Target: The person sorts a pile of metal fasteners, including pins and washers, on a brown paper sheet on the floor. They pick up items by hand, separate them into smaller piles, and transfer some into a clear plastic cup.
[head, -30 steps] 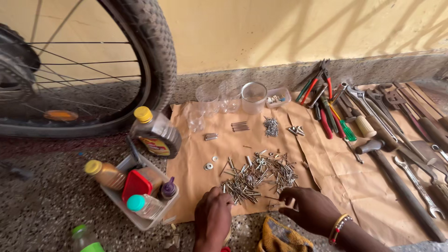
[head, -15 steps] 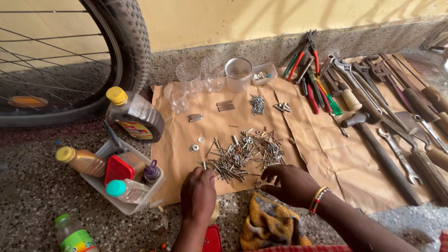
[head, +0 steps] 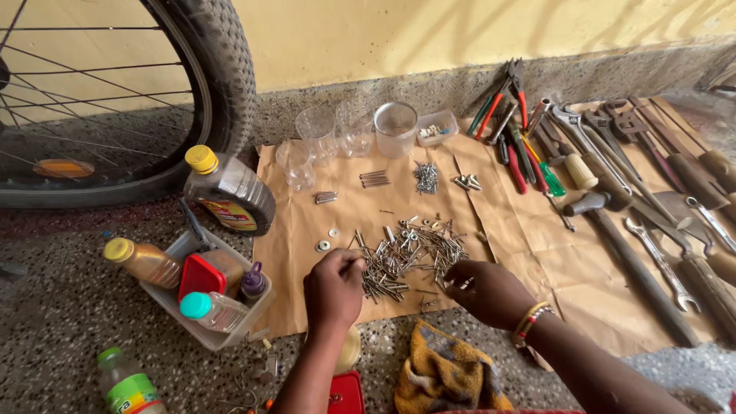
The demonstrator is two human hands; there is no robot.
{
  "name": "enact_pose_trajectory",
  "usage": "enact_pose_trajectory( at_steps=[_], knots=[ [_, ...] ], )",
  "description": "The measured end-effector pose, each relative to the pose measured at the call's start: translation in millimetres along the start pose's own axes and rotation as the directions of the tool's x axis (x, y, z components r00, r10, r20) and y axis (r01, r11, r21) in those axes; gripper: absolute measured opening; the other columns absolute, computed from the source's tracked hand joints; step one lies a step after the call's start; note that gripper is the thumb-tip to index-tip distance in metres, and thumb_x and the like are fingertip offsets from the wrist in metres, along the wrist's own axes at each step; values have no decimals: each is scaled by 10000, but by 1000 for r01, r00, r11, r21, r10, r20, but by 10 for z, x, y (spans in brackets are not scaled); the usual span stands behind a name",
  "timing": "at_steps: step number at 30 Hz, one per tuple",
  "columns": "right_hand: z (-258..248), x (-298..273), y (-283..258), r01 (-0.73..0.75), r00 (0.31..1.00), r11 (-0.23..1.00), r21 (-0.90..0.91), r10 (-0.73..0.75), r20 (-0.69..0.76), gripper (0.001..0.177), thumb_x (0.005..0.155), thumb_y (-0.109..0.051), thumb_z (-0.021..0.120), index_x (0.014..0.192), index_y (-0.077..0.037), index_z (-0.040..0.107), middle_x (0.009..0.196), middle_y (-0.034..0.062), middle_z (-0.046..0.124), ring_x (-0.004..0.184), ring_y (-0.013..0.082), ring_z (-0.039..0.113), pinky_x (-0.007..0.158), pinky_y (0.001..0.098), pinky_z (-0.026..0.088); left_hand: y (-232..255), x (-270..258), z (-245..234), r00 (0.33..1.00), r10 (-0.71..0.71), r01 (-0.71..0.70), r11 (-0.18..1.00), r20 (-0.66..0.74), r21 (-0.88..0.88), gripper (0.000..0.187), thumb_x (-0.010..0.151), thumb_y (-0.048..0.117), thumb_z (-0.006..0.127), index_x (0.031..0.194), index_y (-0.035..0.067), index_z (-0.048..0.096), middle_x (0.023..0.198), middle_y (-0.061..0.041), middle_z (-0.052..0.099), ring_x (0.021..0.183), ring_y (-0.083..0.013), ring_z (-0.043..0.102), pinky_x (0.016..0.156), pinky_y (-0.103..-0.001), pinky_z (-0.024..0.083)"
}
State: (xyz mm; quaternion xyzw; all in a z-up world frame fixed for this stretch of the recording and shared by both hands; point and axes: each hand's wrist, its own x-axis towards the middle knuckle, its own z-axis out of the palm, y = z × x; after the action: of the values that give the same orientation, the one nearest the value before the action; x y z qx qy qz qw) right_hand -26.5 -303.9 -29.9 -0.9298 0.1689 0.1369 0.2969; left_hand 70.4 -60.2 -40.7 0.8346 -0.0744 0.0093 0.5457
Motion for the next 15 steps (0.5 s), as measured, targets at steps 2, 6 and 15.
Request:
enact_pose_trajectory(
  at_steps=[2,6,15],
  knots=[
    [20,-35,-20,22,1000,1000,1,-22,-12,281,885,-343,705,1105,-180,768,1009,36,813,916,196,783,853,356,605,62,12,42,991,-105,84,972,85,221,93,869,184,765,921,108,779,779,-95,757,744,-239,743,708,-356,572],
    [-10,-32,-1,-4,1000,1000,-8,4,18,280,881,-343,714,1108,-183,753,1020,12,812,914,183,782,843,362,600,56,28,75,928,338,-304,930,-156,206,81,744,160,814,781,94,788,849,-73,759,757,-244,707,674,-366,553],
    [124,-58,2,85,996,995,-58,-82,44,259,859,-299,721,1085,-176,755,983,27,814,892,198,792,832,365,611,-47,-426,-90,812,-529,532,501,245,-682,193,968,154,639,1050,-20,660,902,-124,747,787,-198,718,702,-305,621]
  ],
)
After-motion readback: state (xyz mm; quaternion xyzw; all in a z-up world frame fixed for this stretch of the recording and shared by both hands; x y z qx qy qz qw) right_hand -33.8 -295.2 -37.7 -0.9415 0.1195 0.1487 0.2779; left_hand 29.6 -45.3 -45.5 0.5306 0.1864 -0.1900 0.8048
